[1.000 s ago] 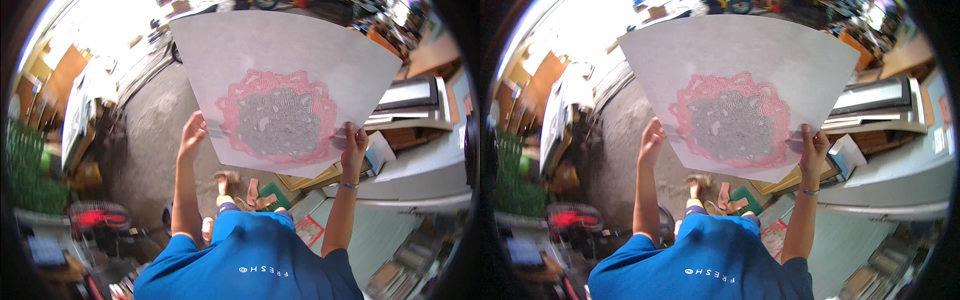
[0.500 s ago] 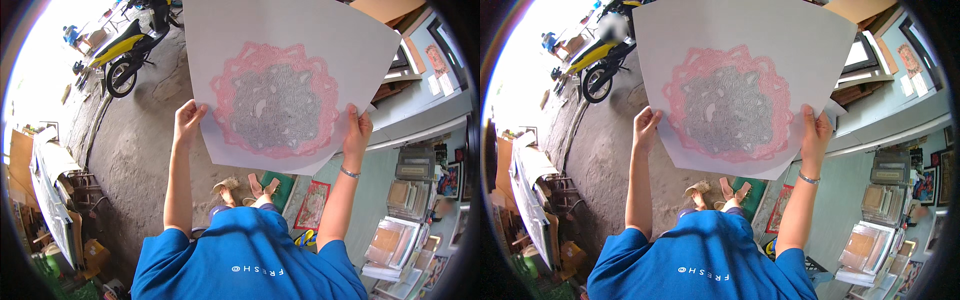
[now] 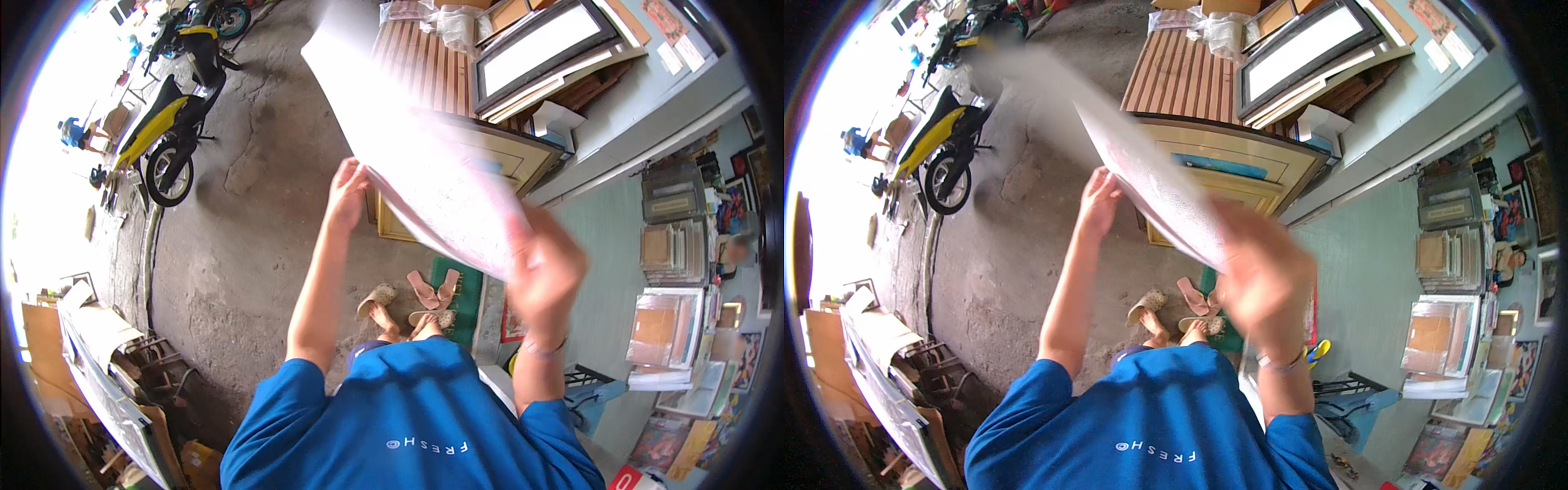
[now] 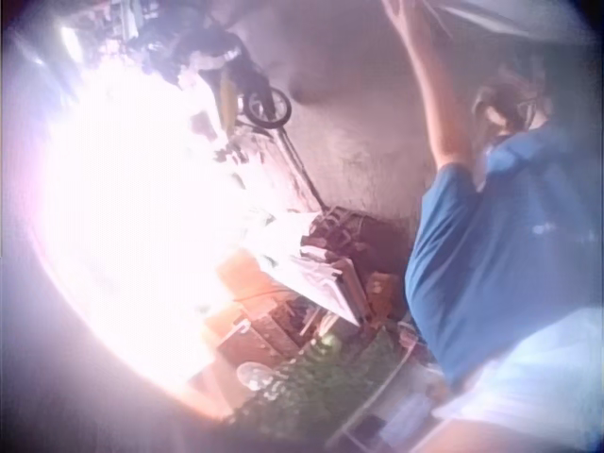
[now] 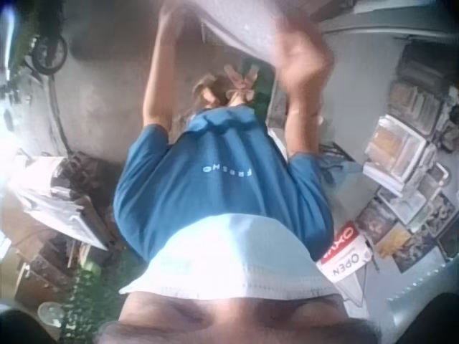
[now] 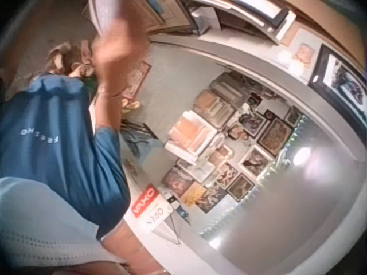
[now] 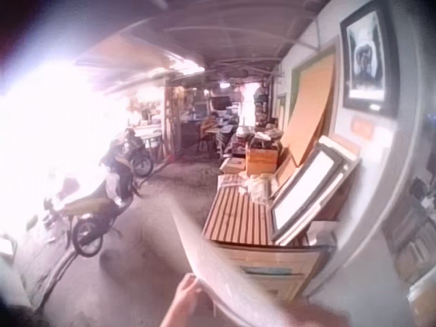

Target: The person selects an artwork of a bird, picks up a mandala drawing, carries them to a table, places a wooden frame around the drawing, and uses two rulers to measure the frame's position.

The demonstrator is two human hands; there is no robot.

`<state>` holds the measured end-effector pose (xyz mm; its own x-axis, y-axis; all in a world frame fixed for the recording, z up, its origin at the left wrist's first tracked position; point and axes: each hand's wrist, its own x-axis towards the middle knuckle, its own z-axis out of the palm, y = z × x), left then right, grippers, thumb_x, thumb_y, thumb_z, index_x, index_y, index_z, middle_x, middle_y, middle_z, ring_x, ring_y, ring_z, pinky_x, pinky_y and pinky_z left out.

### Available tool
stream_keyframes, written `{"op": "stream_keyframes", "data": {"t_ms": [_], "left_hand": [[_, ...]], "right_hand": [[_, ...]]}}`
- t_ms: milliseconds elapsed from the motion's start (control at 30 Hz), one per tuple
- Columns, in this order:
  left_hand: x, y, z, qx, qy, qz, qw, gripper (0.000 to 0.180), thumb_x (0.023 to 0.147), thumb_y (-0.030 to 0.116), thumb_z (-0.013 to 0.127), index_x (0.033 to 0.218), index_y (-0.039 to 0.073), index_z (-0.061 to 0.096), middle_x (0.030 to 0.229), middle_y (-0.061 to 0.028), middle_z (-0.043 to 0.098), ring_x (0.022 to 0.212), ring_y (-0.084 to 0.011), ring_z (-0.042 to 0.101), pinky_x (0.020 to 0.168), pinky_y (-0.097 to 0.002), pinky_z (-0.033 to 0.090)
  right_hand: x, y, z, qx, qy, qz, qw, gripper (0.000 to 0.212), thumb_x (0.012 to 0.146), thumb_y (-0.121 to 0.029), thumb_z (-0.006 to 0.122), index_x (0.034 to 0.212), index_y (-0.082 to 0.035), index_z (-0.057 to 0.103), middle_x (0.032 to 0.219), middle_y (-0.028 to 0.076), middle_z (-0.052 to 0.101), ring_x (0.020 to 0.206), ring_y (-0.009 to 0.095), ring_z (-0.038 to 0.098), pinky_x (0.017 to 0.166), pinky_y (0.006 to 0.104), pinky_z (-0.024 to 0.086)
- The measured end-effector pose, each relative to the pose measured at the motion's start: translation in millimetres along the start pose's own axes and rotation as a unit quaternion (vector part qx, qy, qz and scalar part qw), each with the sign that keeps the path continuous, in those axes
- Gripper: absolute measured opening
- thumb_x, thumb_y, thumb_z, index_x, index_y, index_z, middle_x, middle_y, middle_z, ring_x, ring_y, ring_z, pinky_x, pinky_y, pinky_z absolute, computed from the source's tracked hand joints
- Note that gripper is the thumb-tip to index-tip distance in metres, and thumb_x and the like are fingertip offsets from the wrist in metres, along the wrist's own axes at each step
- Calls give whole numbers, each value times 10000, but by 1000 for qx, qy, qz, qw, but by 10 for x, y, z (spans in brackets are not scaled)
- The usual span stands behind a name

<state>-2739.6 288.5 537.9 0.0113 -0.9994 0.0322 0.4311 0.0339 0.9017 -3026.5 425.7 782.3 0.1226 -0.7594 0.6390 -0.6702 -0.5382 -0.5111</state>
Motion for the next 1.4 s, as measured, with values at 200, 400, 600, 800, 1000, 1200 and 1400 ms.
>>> {"op": "stream_keyframes", "data": {"t_ms": [200,400,600,800,1000,1200,1400], "left_hand": [[-523,-52,1044,-437,-126,-109,884,313,957,253,624,1215,81,579,1177,-86,627,1100,-208,589,974,-415,467],[-389,-390,1004,-426,-114,-114,890,282,962,256,619,1184,85,586,1130,-69,640,1056,-194,602,946,-402,475],[-249,-991,796,-283,-45,-141,948,252,967,259,615,1153,89,592,1083,-52,653,1012,-180,616,917,-389,484],[-457,-1177,487,-35,28,-157,987,226,972,262,610,1122,93,599,1035,-35,665,968,-166,630,888,-375,493],[-499,-586,1057,129,2,-127,984,130,974,206,619,957,77,606,836,19,625,748,-77,598,707,-248,498],[-498,-161,1393,176,20,-70,982,153,967,205,633,987,54,621,835,27,632,747,-57,598,637,-230,502],[-418,163,1359,188,8,-36,981,210,957,279,641,1018,78,634,853,32,642,769,-57,599,645,-251,504]], "right_hand": [[-458,-875,348,-23,-161,-73,984,401,816,-96,613,1211,-53,672,1183,133,664,1037,262,655,832,322,552],[-760,-890,339,-7,-203,-84,976,380,873,-135,572,1235,-57,661,1188,142,660,1075,274,642,881,354,538],[-687,-454,22,56,-193,-24,979,441,822,-78,633,1263,-51,634,1178,154,658,1084,272,640,881,354,542],[-411,985,-741,161,-103,256,948,200,944,-190,634,1096,-66,673,847,108,715,636,114,631,565,268,472],[-692,2567,-967,296,-26,283,912,282,971,-304,630,914,-33,683,659,-112,472,589,6,318,512,214,256],[-711,3072,-843,379,49,295,876,228,969,-248,637,896,-39,690,744,-119,513,688,-2,351,608,190,282],[-405,3067,-623,379,66,289,877,233,985,-240,609,1014,-30,705,841,-81,604,751,14,450,669,193,362]]}}
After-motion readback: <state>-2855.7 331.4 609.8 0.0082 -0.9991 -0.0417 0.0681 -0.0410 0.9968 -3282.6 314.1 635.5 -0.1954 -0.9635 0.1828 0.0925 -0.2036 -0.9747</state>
